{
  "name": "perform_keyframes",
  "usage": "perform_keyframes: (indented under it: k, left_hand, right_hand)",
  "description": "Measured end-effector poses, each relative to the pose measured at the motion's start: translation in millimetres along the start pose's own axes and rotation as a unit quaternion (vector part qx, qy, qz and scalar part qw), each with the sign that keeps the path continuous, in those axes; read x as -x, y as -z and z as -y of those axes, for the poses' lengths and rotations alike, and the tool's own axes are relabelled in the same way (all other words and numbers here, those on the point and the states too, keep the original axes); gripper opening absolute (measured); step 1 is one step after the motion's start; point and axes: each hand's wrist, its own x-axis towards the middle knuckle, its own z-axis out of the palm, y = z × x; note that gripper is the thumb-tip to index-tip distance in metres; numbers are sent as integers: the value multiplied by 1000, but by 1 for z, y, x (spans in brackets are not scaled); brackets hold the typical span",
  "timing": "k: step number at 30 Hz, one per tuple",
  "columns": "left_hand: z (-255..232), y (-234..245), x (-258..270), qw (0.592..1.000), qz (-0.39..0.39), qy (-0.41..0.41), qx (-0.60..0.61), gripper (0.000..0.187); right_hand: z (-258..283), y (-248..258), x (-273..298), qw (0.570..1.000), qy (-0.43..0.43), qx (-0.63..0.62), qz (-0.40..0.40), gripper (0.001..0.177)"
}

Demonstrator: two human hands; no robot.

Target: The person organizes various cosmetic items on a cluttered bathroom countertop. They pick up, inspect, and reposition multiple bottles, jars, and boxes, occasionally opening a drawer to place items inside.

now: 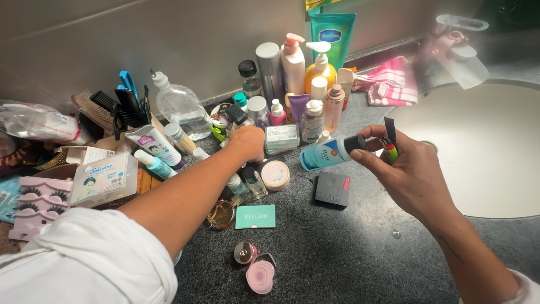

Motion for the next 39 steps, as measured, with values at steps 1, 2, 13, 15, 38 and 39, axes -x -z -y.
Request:
perform_keyframes:
  k: [1,2,13,15,38,39]
  left_hand:
    - [-1,-2,-1,1000,-10,2,3,47]
    - [-2,-4,0,1000,-20,4,7,49]
    - [19,31,39,975,-163,18,149,44]
    - [33,46,61,949,-223,21,221,37]
    - [145,-138,506,820,-247,505,104,39]
    - [148,-139,501,834,-220,497,99,39]
  right_hand:
    - [-1,0,0,1000,-8,3,4,35]
    - [-2,0,1,1000,-17,7,7,35]
    - [1,-3,8,999,-18,5,32,37]
    - [5,-5,10,999,-10,15,40,36]
    - [133,-151,97,929,122,39,347,41]
    - [134,-153,100,928,129,37,348,41]
